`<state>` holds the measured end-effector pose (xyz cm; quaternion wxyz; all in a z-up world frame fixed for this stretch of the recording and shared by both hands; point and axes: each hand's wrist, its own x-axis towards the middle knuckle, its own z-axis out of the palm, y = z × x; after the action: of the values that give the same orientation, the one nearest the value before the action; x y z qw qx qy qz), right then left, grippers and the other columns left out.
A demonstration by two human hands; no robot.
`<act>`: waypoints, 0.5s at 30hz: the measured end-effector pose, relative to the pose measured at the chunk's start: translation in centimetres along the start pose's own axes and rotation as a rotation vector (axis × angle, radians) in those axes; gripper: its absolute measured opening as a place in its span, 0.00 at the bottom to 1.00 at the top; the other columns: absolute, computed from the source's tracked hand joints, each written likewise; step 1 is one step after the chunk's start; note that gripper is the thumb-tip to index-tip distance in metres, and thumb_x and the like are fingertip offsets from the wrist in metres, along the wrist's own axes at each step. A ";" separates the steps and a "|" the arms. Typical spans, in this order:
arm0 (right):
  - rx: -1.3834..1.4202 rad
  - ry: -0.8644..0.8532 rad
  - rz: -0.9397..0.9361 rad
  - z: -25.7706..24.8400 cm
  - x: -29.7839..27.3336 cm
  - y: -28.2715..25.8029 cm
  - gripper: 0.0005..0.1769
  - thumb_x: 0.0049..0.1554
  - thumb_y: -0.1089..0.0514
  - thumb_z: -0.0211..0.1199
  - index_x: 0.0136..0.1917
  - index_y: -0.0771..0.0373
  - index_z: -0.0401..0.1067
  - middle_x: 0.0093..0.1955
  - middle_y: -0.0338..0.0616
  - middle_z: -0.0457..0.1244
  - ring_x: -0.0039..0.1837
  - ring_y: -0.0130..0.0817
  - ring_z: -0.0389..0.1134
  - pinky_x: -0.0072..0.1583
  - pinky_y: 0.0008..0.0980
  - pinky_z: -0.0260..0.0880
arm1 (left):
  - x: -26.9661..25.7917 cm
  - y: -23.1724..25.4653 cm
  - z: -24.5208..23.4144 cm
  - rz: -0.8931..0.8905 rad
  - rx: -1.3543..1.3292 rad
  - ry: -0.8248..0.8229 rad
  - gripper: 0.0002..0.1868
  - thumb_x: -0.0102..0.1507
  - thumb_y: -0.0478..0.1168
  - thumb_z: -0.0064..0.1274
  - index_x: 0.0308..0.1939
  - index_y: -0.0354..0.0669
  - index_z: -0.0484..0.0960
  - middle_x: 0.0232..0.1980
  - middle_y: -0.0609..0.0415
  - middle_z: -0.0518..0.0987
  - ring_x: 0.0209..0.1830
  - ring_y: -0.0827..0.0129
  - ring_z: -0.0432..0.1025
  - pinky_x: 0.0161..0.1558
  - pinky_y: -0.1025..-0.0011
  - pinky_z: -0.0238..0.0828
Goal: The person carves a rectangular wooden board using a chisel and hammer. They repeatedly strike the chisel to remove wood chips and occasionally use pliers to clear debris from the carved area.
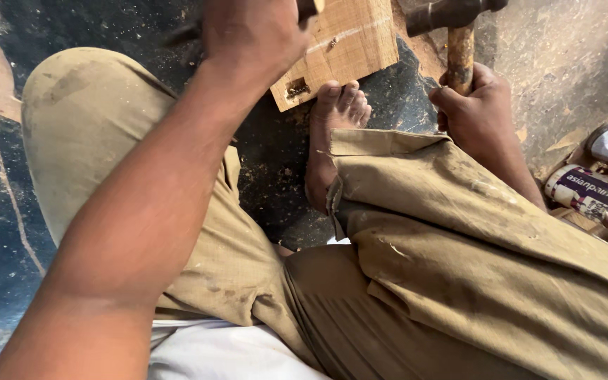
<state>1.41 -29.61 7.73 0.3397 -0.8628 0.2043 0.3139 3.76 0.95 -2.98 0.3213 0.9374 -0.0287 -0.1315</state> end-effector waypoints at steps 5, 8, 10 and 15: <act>0.032 0.018 -0.062 -0.3 -0.9 -1.3 0.07 0.62 0.64 0.64 0.47 0.61 0.66 0.36 0.37 0.63 0.35 0.24 0.65 0.36 0.27 0.66 | -2.2 0.5 -4.5 0.148 -0.561 0.032 0.11 0.68 0.47 0.60 0.38 0.45 0.86 0.30 0.56 0.82 0.28 0.71 0.79 0.32 0.68 0.78; 0.042 0.036 -0.171 -0.8 -1.9 -2.7 0.06 0.64 0.66 0.63 0.48 0.63 0.66 0.38 0.38 0.64 0.37 0.24 0.65 0.38 0.27 0.68 | -2.1 0.3 -3.8 0.346 -0.769 -0.050 0.10 0.73 0.46 0.57 0.43 0.44 0.83 0.35 0.55 0.82 0.35 0.70 0.80 0.40 0.68 0.79; 0.038 0.040 -0.263 -1.4 -2.8 -3.6 0.07 0.67 0.67 0.63 0.47 0.65 0.66 0.38 0.40 0.64 0.39 0.25 0.66 0.41 0.28 0.72 | -2.3 0.3 -2.4 0.436 -0.846 -0.072 0.10 0.74 0.44 0.59 0.50 0.43 0.78 0.41 0.54 0.81 0.42 0.70 0.81 0.46 0.69 0.79; 0.013 0.055 -0.471 -3.1 -4.2 -4.8 0.07 0.70 0.72 0.63 0.49 0.69 0.68 0.40 0.46 0.65 0.38 0.28 0.67 0.41 0.28 0.71 | -2.9 0.9 -0.2 0.451 -0.768 -0.050 0.15 0.69 0.39 0.67 0.53 0.44 0.76 0.48 0.54 0.81 0.50 0.69 0.81 0.52 0.69 0.82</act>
<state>2.31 -27.94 14.54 0.4035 -0.8926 0.0087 0.2011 1.01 0.78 -1.57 0.6660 0.7169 -0.1892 -0.0818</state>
